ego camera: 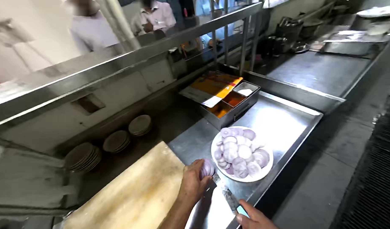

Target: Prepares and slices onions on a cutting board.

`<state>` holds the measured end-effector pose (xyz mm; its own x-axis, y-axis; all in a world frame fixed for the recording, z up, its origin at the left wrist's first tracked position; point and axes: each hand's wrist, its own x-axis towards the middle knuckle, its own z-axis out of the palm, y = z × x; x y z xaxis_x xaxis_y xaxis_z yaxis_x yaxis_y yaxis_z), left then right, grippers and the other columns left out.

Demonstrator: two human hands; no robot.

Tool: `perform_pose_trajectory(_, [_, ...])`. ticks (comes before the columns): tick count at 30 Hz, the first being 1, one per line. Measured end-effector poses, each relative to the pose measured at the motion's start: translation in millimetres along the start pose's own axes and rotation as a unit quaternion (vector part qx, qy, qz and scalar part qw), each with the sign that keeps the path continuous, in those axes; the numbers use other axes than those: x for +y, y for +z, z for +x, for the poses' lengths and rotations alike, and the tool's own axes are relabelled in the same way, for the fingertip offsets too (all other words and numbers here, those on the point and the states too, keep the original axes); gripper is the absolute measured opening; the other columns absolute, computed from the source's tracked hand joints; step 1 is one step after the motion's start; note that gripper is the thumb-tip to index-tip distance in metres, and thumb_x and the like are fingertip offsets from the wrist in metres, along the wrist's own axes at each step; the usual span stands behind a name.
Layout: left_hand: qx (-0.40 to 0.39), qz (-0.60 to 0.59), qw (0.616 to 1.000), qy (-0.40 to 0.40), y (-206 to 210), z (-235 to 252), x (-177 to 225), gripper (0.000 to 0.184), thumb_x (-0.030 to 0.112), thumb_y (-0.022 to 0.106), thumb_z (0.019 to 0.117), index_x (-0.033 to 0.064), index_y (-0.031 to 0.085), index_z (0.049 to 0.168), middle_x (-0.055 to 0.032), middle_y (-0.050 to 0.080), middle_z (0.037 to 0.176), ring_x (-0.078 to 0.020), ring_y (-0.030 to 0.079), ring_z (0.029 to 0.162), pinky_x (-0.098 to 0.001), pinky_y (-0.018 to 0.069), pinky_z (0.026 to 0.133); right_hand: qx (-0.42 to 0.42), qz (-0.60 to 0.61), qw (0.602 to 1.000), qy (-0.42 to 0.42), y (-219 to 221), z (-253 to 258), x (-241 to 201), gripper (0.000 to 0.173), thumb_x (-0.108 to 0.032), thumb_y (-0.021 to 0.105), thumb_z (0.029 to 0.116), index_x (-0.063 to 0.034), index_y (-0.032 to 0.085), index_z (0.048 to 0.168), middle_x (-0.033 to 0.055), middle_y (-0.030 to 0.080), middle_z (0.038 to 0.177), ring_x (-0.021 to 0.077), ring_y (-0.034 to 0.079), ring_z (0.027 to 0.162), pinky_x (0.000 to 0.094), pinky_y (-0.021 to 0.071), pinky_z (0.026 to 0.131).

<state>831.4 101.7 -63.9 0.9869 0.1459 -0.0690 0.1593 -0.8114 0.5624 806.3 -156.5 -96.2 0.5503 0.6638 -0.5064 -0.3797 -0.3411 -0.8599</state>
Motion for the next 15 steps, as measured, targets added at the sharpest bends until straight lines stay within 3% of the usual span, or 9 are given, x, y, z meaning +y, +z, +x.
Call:
perform_pose_trajectory(8, [-0.063,-0.006,0.996,0.055,57.3,80.0,81.2,0.060,0.034,0.075,0.0911,0.0085,0.059,0.143,-0.0086,0.061,0.141,-0.0283,0.055,0.130,-0.0456,0.0391,0.114,0.117,0.031,0.993,0.000,-72.8,-23.1,18.7,0.037,-0.025,0.046,0.1060,-0.0072,0.043,0.138,0.0044,0.053,0.070,0.0187,0.057,0.052,0.0374,0.0529,0.049])
perform_pose_trajectory(15, [-0.021,-0.039,0.999,0.007,59.8,89.6,71.0,0.060,0.034,0.076,0.0888,0.0101,0.061,0.141,-0.0080,0.063,0.138,-0.0269,0.056,0.129,-0.0455,0.0404,0.113,0.100,-0.016,0.995,0.008,-85.5,-8.0,7.1,0.038,-0.026,0.047,0.1071,-0.0059,0.043,0.139,0.0066,0.056,0.071,0.0202,0.059,0.053,0.0388,0.0542,0.051])
